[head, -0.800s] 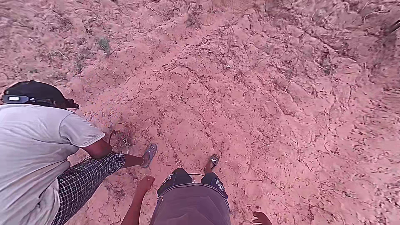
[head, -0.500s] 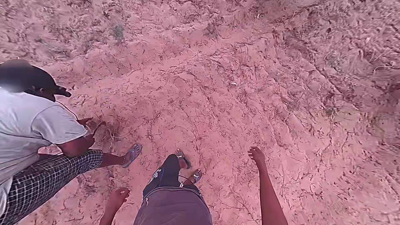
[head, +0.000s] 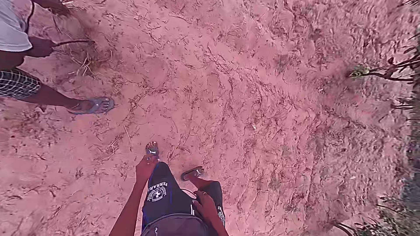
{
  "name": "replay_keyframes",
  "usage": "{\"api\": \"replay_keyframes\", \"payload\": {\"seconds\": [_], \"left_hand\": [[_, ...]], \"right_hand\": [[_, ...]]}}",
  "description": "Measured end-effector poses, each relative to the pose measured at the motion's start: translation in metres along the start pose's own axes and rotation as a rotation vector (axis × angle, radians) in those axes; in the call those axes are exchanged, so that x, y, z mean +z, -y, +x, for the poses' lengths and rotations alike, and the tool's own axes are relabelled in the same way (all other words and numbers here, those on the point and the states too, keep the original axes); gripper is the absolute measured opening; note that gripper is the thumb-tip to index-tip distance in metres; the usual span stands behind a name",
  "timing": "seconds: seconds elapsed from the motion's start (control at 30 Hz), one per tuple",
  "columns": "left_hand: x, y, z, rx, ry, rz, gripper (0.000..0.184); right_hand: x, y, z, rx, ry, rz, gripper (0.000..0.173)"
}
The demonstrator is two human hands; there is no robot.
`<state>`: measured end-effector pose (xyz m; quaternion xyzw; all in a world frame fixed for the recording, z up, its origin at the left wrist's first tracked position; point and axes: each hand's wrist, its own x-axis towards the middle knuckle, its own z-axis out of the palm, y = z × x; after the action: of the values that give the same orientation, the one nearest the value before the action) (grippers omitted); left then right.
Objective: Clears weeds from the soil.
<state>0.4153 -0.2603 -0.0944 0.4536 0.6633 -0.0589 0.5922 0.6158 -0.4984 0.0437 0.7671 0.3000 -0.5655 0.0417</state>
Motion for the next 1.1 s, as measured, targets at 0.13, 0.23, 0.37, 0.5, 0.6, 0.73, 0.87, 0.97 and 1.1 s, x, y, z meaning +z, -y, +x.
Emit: {"api": "replay_keyframes", "payload": {"seconds": [0.13,0.23,0.37,0.5,0.6,0.73,0.87,0.97,1.1], "left_hand": [[0.143,0.004,0.071,-0.278,0.069,-0.361,0.057],[0.26,0.075,0.164,-0.535,0.032,-0.48,0.069],[0.397,0.173,0.309,-0.65,-0.145,-0.358,0.098],[0.426,0.22,0.414,-0.605,-0.542,-0.394,0.097],[0.439,0.151,0.472,-0.505,-0.613,-0.561,0.092],[0.485,0.071,0.468,-0.21,-0.371,-0.212,0.089],[0.505,0.037,0.456,-0.014,-0.039,0.427,0.089],[0.476,0.039,0.441,-0.02,0.182,0.389,0.044],[0.439,0.045,0.43,-0.076,0.472,0.329,0.034]], "right_hand": [[-0.07,-0.094,0.103,-0.026,-0.113,0.3,0.027],[-0.097,-0.214,0.293,0.043,-0.053,0.069,0.03],[-0.154,-0.328,0.548,0.354,-0.261,0.152,0.052],[-0.155,-0.356,0.689,0.358,-0.481,0.507,0.083],[-0.104,-0.3,0.744,0.287,-0.607,0.417,0.092],[0.006,-0.238,0.723,0.042,-0.57,0.07,0.07],[0.037,-0.254,0.678,-0.25,-0.365,-0.011,0.051],[0.003,-0.248,0.663,-0.031,0.005,-0.143,0.04],[-0.017,-0.257,0.619,0.099,0.056,0.146,0.042]]}}
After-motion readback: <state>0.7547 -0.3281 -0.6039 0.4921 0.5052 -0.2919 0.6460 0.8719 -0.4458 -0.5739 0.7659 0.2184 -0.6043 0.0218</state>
